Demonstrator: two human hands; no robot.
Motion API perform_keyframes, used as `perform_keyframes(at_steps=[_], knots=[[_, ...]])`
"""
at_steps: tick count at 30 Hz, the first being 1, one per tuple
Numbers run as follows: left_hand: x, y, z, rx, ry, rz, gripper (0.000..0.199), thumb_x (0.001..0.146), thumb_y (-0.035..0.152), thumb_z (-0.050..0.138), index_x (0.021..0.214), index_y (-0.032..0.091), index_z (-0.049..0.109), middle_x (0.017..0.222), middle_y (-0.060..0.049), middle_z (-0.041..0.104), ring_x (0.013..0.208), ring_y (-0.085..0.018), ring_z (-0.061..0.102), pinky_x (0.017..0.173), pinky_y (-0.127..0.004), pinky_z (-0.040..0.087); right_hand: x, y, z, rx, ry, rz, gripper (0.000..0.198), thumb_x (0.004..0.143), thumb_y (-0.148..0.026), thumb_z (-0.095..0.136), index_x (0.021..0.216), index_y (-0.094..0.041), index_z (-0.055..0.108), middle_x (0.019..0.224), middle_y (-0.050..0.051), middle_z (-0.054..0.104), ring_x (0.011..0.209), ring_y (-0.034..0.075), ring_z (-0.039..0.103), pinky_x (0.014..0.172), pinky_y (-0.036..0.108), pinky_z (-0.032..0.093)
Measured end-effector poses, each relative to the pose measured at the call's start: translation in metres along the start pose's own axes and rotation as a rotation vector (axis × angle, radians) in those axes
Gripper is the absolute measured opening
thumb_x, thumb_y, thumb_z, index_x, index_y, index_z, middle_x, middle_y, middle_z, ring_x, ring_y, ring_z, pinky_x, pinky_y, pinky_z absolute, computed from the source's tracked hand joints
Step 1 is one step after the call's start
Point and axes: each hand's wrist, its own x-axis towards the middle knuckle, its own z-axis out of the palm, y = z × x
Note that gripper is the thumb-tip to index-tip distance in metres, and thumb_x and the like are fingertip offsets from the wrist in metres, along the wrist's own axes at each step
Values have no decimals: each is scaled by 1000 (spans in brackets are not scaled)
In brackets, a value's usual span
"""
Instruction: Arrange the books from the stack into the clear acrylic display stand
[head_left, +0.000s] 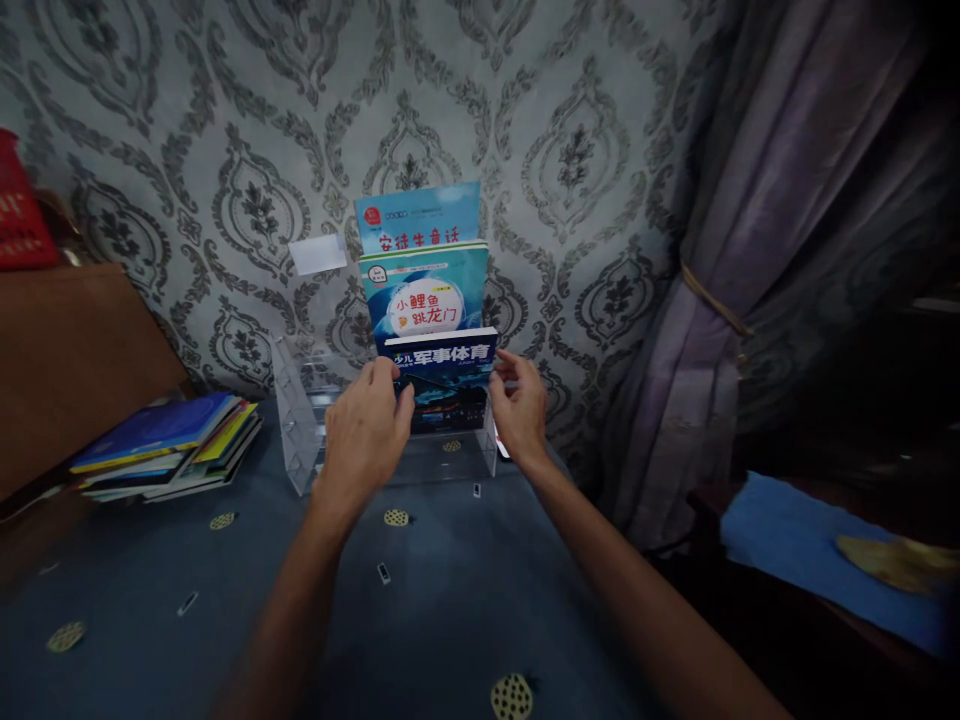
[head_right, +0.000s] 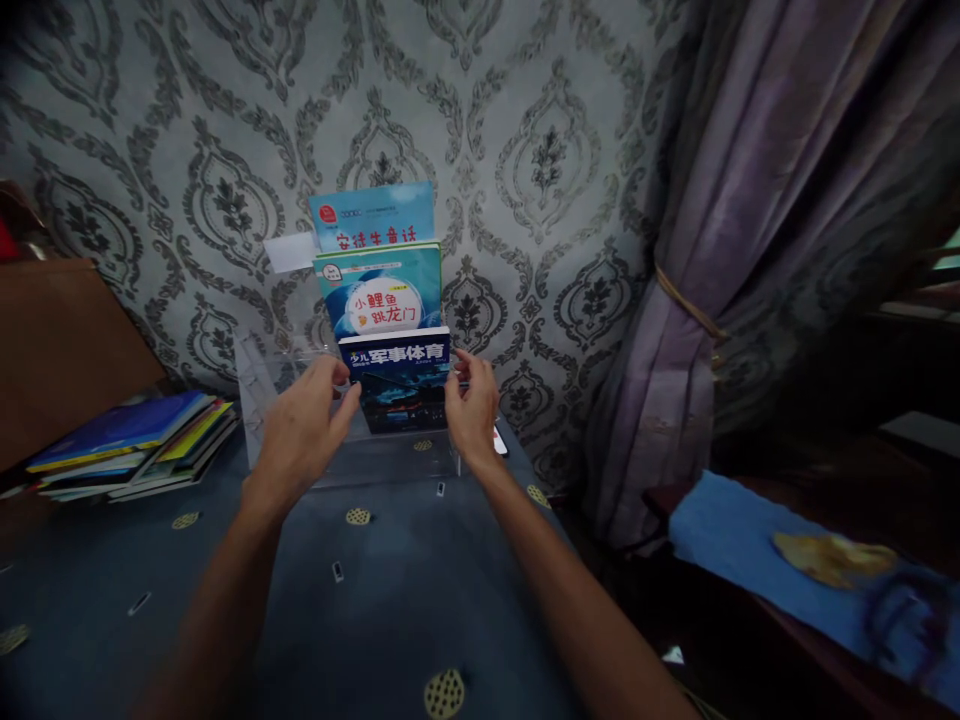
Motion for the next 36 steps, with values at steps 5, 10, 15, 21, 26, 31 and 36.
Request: perform_keyframes(at_steps=[5, 10, 15, 21, 26, 31, 36], knots=[[-19, 12, -30, -266, -107, 205, 11, 98, 30, 50, 93, 23, 56, 89, 0, 67, 78, -16, 65, 66, -27, 45, 0, 0, -2, -11, -24, 6, 32, 87, -22, 53, 116, -20, 66, 99, 8, 66, 84, 21, 64, 71, 35, 54], [-7, -6, -17, -171, 41, 86, 14, 100, 30, 47, 98, 21, 58, 88, -3, 69, 79, -20, 66, 70, -30, 45, 2, 6, -3, 4, -100, 25, 28, 90, -30, 53, 108, -18, 71, 99, 10, 65, 89, 24, 65, 71, 36, 56], [23, -45, 42, -197, 10, -3, 26, 103, 35, 41, 114, 18, 57, 104, -11, 73, 99, -27, 69, 84, -36, 49, 3, 12, -3, 15, -172, 3, 30, 92, -32, 48, 103, -17, 72, 98, 12, 69, 93, 26, 65, 76, 39, 56], [36, -54, 84, -290, -25, 17, 37, 106, 34, 29, 97, 18, 61, 94, -11, 73, 93, -25, 69, 84, -34, 47, 4, 19, -1, -8, -183, 5, 33, 92, -40, 49, 100, -18, 73, 95, 11, 72, 90, 27, 66, 77, 40, 54], [42, -48, 93, -262, 27, -94, 40, 106, 37, 28, 97, 18, 61, 95, -12, 72, 93, -24, 67, 84, -33, 47, 8, 20, 5, 55, -173, 80, 32, 89, -38, 50, 97, -17, 73, 98, 12, 74, 91, 26, 68, 77, 38, 54], [45, -48, 94, -242, 48, -144, 36, 105, 40, 32, 103, 18, 60, 97, -12, 71, 98, -28, 67, 84, -35, 46, 7, 17, 6, 22, -153, 57, 28, 86, -32, 53, 100, -17, 72, 95, 11, 73, 87, 25, 67, 77, 39, 55], [44, -51, 89, -282, 17, -131, 37, 105, 42, 34, 94, 19, 61, 93, -10, 71, 93, -25, 66, 82, -33, 45, 0, 15, 7, -51, -100, 43, 26, 84, -28, 54, 102, -17, 70, 93, 10, 69, 82, 24, 65, 79, 40, 54]])
